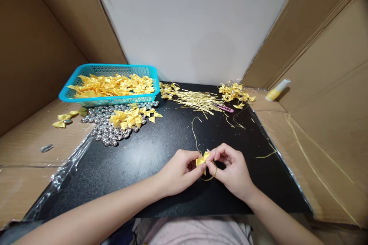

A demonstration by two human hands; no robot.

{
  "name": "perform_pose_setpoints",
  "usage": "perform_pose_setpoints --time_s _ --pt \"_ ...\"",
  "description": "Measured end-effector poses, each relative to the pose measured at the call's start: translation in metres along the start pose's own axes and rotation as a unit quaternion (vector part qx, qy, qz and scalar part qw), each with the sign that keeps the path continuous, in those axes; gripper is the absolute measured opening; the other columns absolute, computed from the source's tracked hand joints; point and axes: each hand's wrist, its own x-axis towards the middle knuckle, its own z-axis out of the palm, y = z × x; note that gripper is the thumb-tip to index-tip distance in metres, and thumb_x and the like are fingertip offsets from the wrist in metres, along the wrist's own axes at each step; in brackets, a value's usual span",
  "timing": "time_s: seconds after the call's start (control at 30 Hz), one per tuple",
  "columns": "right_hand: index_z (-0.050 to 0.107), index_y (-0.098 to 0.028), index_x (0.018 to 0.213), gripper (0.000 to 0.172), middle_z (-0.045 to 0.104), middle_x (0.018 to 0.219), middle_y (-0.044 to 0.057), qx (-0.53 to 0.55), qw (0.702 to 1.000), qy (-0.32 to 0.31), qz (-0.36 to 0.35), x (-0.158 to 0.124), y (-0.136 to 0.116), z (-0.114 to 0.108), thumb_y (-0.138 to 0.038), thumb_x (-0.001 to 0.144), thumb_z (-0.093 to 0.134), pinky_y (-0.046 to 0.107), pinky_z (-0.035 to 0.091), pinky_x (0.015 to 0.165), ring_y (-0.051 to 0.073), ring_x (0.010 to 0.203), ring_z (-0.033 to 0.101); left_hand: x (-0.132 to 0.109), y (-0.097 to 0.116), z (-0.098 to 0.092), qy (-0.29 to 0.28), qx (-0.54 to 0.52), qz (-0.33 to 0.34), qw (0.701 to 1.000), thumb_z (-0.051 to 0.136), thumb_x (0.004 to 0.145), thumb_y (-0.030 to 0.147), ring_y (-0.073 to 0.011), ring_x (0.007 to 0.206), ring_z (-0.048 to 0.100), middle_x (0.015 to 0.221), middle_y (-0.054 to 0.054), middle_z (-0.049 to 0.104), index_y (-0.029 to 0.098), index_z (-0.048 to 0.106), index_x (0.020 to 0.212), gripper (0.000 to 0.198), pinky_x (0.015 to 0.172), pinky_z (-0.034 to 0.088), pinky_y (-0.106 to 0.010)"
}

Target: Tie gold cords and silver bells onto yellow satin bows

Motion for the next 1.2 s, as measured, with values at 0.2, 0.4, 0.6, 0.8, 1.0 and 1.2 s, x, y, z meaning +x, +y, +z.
perform_pose_setpoints --time_s 0.2,0.4,0.6,0.8,1.0,1.2 --pt "0.049 -0.021 0.069 0.022 0.065 0.067 0.0 -0.013 0.999 0.012 -0.031 -0.003 0.0 0.0 -0.011 0.072 0.068 0.024 0.06 0.065 0.014 0.066 0.068 0.0 0.0 0.001 0.009 0.017 0.014 1.0 0.044 0.095 0.035 -0.0092 0.056 0.036 0.06 0.005 0.042 0.016 0.048 0.069 0.032 0.053 0.029 -0.02" --pt "0.052 -0.02 0.072 0.018 0.065 0.069 0.0 -0.019 0.999 0.027 -0.025 -0.005 0.002 0.003 -0.013 0.074 0.068 0.024 0.058 0.063 0.014 0.065 0.067 0.004 -0.001 0.003 0.027 -0.047 -0.01 0.998 0.046 0.092 0.032 -0.0098 0.057 0.034 0.06 0.005 0.038 0.017 0.047 0.065 0.031 0.053 0.028 -0.022" --pt "0.047 -0.019 0.057 0.03 0.048 0.057 -0.003 -0.082 0.993 0.072 -0.053 -0.005 0.004 -0.001 -0.018 0.08 0.067 0.023 0.047 0.054 0.01 0.053 0.05 0.004 -0.001 0.007 0.064 -0.11 -0.059 0.99 0.048 0.086 0.033 -0.01 0.054 0.037 0.057 0.004 0.042 0.016 0.05 0.061 0.03 0.051 0.028 -0.022" --pt "0.075 -0.014 0.082 0.011 0.039 0.053 -0.005 -0.118 0.986 -0.003 -0.118 -0.008 0.001 0.002 -0.017 0.083 0.064 0.021 0.03 0.043 0.008 0.046 0.037 0.003 -0.004 0.009 0.117 -0.085 -0.058 0.988 0.049 0.083 0.03 -0.0096 0.054 0.037 0.054 0.005 0.04 0.016 0.049 0.058 0.029 0.05 0.028 -0.021" --pt "0.078 -0.014 0.09 0.017 0.038 0.054 -0.005 -0.13 0.991 0.035 -0.019 -0.008 0.005 0.011 -0.021 0.083 0.064 0.022 0.03 0.044 0.008 0.047 0.035 0.0 0.001 0.01 0.136 0.05 -0.004 0.989 0.048 0.083 0.021 -0.0088 0.049 0.032 0.051 0.006 0.037 0.018 0.041 0.056 0.028 0.05 0.025 -0.021" --pt "0.068 -0.015 0.06 0.024 0.043 0.051 -0.003 -0.109 0.994 0.017 0.018 -0.003 -0.001 0.015 -0.024 0.082 0.062 0.023 0.031 0.045 0.01 0.048 0.037 0.0 -0.001 0.009 0.127 0.146 0.006 0.981 0.048 0.085 0.021 -0.01 0.049 0.038 0.051 0.005 0.04 0.018 0.04 0.057 0.029 0.052 0.024 -0.024"
